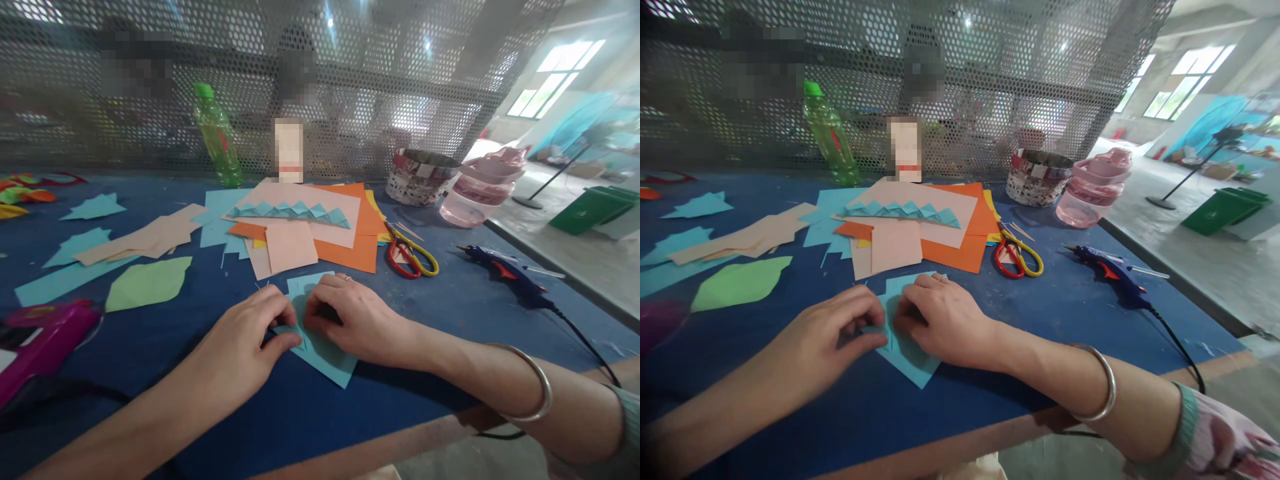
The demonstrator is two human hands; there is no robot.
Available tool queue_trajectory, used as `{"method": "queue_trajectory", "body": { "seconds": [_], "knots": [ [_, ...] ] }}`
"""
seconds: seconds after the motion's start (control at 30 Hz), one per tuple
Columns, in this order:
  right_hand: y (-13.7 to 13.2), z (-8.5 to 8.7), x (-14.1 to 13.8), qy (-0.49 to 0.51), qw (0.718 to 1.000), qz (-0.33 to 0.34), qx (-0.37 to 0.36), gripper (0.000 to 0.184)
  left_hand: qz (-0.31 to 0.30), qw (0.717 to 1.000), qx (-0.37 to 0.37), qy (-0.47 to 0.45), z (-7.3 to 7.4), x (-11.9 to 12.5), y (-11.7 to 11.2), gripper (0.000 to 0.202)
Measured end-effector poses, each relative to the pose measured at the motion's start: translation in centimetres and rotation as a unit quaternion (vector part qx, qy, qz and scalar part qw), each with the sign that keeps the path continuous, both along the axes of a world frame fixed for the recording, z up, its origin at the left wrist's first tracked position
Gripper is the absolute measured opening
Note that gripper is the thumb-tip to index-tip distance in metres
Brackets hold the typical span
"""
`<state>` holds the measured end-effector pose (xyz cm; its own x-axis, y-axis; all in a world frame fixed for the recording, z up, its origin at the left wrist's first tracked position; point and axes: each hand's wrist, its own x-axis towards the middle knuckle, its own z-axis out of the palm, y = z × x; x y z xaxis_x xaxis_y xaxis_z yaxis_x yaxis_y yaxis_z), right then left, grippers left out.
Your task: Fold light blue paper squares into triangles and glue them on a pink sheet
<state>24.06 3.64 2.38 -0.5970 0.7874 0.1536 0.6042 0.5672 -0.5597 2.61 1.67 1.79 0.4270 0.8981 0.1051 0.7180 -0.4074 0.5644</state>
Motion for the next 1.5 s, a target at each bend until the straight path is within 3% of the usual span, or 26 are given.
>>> {"method": "queue_trajectory", "body": {
  "seconds": [0.67, 1.0, 1.5],
  "knots": [
    [0.1, 0.2, 0.0, 0.000, 1.000, 0.001, -0.006, 0.008, 0.016, 1.000, -0.004, 0.010, -0.1, 0.6, 0.0, 0.015],
    [-0.2, 0.8, 0.2, 0.010, 0.999, 0.018, -0.025, 0.024, 0.011, 1.000, 0.028, 0.004, -0.2, 0.6, 0.0, 0.012],
    [-0.3, 0.8, -0.2, -0.014, 0.999, -0.009, -0.043, 0.032, 0.059, 0.994, 0.028, 0.089, 0.9, -0.2, 1.0, 0.017]
  ]
}}
